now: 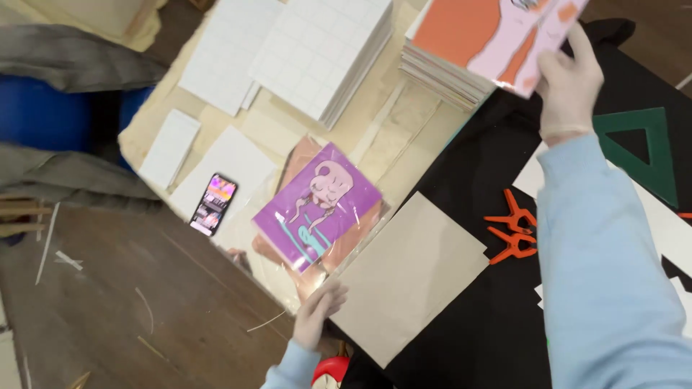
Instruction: Mounting art prints onto backing paper and applying protective film.
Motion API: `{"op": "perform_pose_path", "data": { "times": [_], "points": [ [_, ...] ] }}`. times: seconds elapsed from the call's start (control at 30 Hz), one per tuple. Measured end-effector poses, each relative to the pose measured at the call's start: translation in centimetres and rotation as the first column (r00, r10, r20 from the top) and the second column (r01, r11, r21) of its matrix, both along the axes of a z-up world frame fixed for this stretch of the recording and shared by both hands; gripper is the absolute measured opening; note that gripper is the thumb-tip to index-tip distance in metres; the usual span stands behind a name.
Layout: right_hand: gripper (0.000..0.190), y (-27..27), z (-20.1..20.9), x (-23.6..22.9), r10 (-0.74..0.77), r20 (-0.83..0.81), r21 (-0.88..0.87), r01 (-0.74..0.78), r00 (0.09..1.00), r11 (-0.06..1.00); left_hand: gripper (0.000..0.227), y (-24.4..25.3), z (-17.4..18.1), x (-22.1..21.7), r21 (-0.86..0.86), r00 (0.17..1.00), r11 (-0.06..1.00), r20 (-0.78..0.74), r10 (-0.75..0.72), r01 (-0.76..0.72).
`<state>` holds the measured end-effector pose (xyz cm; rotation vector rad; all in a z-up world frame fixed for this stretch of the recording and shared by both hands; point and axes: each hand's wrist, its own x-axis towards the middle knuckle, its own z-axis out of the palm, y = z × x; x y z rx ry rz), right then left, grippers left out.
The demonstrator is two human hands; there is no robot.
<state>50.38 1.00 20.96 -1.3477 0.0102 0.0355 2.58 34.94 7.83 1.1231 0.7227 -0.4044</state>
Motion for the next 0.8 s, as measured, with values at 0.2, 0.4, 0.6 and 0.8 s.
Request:
{"op": "perform_pose_path", "data": {
  "times": [0.2, 0.4, 0.6, 0.8],
  "points": [
    [0.061, 0.8, -7.1, 7.4, -0.037, 0.048, -0.027, 0.039, 0.998, 0.999, 0.043, 4.8, -4.6, -2.6, 0.023, 0.979, 0.99, -0.145, 0.141, -0.139],
    [0.059, 1.8, -8.8, 7.0, -0.098, 0.023, -0.135, 0.1, 0.995, 0.986, 0.046, 6.8, -2.4, 11.9, 0.258, 0.997, 0.965, 0.044, -0.068, 0.054],
    [0.051, 1.5, -9.3, 6.3, -0.196, 0.09, -0.308, 0.215, 0.976, 0.927, 0.054, 3.1, 1.2, 38.0, 0.336, 0.865, 0.941, 0.458, -0.207, 0.047],
    [0.052, 1.7, -9.0, 5.7, -0.263, 0.141, -0.53, 0.298, 0.954, 0.794, 0.079, -2.5, 0.2, 53.4, 0.664, 0.65, 0.747, 0.575, -0.497, -0.017]
  ]
}}
